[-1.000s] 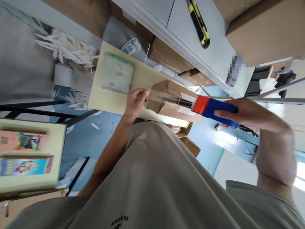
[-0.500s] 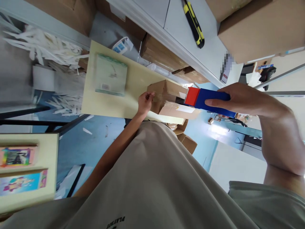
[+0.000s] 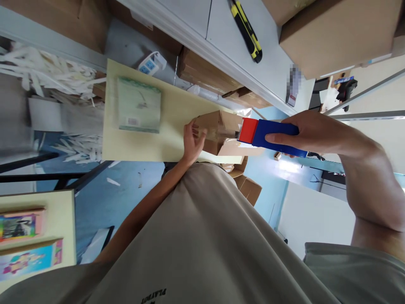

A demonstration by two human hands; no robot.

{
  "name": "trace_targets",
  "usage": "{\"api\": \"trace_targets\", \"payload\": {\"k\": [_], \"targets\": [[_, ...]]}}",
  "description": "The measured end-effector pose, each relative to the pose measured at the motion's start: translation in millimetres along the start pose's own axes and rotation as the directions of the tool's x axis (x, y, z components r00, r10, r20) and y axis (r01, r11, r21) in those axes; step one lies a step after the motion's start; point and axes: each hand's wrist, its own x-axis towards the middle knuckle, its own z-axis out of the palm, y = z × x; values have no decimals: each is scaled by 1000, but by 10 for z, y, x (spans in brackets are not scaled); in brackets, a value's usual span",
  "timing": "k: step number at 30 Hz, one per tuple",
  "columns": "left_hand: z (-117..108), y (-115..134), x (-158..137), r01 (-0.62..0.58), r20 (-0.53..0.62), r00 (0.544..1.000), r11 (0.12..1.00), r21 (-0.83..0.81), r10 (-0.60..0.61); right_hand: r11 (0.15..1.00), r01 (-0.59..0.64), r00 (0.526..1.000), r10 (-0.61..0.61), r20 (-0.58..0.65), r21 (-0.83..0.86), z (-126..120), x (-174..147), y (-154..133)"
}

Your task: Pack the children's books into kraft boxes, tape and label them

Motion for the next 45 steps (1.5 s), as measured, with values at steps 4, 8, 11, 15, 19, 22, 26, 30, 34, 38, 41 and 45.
{"api": "trace_targets", "payload": {"k": [4,8,11,15,19,22,26,30,34,38,41,45], "targets": [[-90,494,68,-329,271,915,941,75,298,997,78,997,-78,-4,-29,8,0,37],[-29,815,216,-448,420,840,875,183,342,990,137,990,-138,-41,-25,26,5,55],[8,799,263,-447,430,844,862,237,319,987,163,982,-163,-94,-5,50,26,68],[12,633,229,-450,456,836,856,255,305,987,160,983,-157,-98,19,89,57,83],[-5,523,182,-404,444,857,877,261,263,985,170,981,-165,-107,40,113,65,159],[-25,509,147,-383,432,866,890,246,253,993,78,995,-83,-54,-86,109,79,304],[-52,534,79,-346,426,876,912,222,228,982,-35,998,43,39,-184,147,205,608],[-72,533,17,-329,430,881,911,249,200,1000,21,989,-18,146,-21,367,519,939],[-96,504,-25,-342,404,893,884,318,200,997,27,984,-40,175,79,760,992,1230],[-139,523,-92,-337,385,903,869,362,190,994,108,984,-106,141,-8,1091,1394,1463],[-109,585,-191,-241,318,939,914,326,134,983,179,978,-173,117,-45,1218,1525,1580],[140,677,-348,-33,59,998,946,323,15,969,241,969,-238,60,-50,1309,1519,1628]]}}
